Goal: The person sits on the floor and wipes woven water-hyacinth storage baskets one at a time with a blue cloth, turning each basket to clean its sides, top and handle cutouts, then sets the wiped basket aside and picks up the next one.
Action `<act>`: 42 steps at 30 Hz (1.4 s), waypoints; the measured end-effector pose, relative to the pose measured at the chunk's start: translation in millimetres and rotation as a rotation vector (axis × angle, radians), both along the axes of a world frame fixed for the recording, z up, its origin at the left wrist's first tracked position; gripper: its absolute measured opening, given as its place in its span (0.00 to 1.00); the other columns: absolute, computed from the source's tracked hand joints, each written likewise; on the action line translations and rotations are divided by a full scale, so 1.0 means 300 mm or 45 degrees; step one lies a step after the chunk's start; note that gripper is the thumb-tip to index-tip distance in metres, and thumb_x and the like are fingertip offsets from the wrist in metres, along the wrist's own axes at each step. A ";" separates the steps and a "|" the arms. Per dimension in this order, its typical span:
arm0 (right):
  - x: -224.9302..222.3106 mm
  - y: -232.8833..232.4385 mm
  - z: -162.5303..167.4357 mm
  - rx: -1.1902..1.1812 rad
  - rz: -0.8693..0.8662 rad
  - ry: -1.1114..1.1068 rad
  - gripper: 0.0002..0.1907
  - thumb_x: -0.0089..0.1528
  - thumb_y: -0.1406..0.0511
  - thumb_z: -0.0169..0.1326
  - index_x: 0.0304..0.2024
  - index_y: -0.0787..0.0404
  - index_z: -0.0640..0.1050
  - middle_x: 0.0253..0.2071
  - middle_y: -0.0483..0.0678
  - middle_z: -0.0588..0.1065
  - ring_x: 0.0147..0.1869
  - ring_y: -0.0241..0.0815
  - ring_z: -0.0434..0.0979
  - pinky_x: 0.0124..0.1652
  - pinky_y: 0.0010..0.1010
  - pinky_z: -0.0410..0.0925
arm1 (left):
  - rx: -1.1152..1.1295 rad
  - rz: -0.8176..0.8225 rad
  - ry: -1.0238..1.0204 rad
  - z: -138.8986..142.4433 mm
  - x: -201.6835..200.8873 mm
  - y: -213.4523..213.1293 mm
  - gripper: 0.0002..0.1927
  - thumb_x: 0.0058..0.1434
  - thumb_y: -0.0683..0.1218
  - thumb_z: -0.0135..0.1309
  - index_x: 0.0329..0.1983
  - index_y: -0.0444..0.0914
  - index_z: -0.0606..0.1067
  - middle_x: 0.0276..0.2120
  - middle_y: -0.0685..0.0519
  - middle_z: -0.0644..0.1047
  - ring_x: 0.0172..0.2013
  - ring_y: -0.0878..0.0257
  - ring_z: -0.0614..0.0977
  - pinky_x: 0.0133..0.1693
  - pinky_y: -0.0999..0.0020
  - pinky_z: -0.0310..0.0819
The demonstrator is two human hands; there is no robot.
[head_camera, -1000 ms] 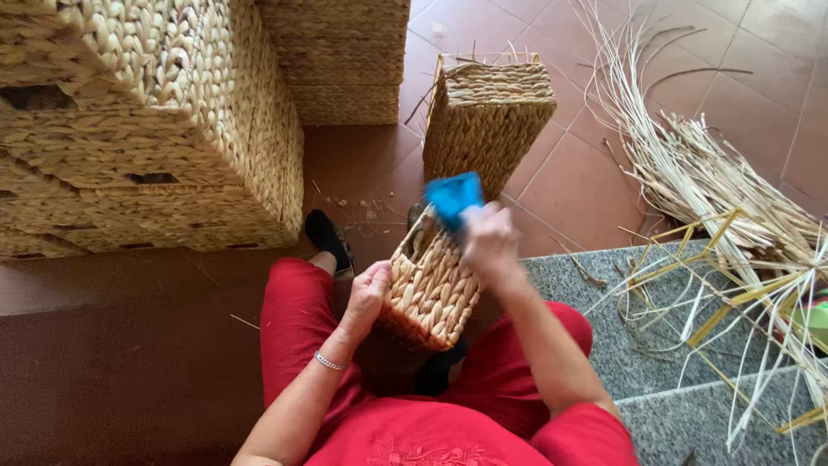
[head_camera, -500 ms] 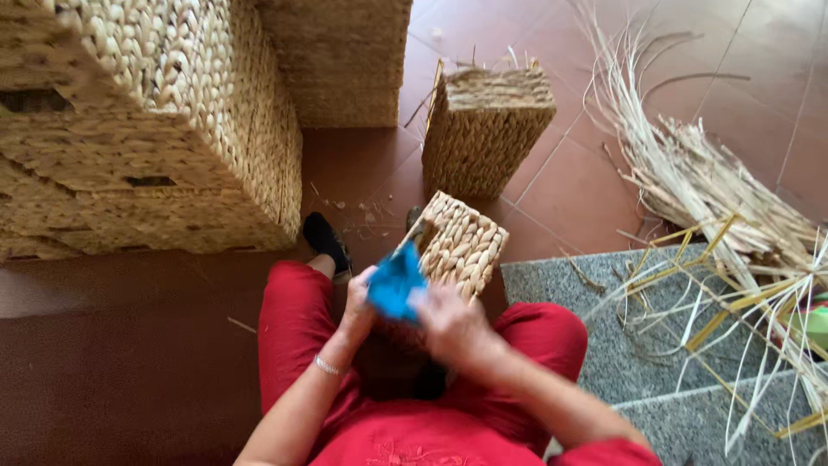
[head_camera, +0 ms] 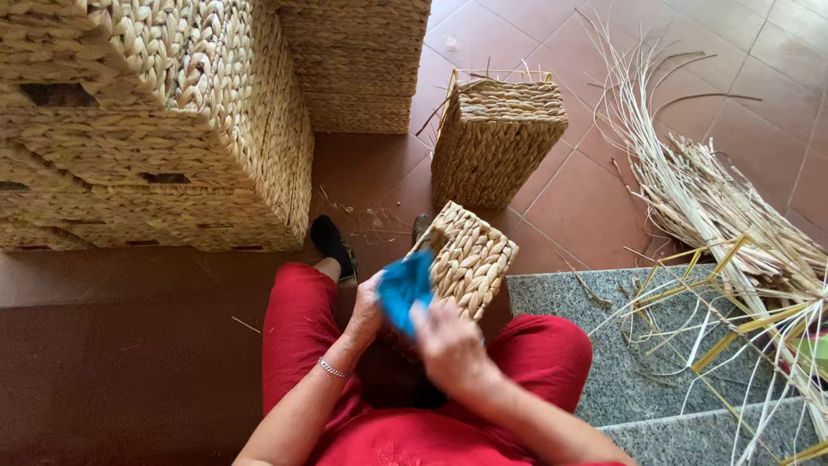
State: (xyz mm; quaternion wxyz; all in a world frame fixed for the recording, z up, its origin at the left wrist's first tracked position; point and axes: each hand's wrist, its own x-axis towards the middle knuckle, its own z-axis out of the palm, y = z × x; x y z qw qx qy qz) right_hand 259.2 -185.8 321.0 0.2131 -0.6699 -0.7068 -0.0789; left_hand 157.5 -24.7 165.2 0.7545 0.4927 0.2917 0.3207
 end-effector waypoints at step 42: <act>0.144 0.027 -0.045 0.040 0.008 -0.167 0.15 0.54 0.70 0.51 0.45 0.63 0.76 0.39 0.63 0.74 0.37 0.57 0.75 0.31 0.45 0.72 | 0.051 -0.247 0.040 -0.029 0.004 0.066 0.07 0.67 0.43 0.51 0.37 0.35 0.77 0.29 0.61 0.75 0.30 0.72 0.73 0.32 0.73 0.70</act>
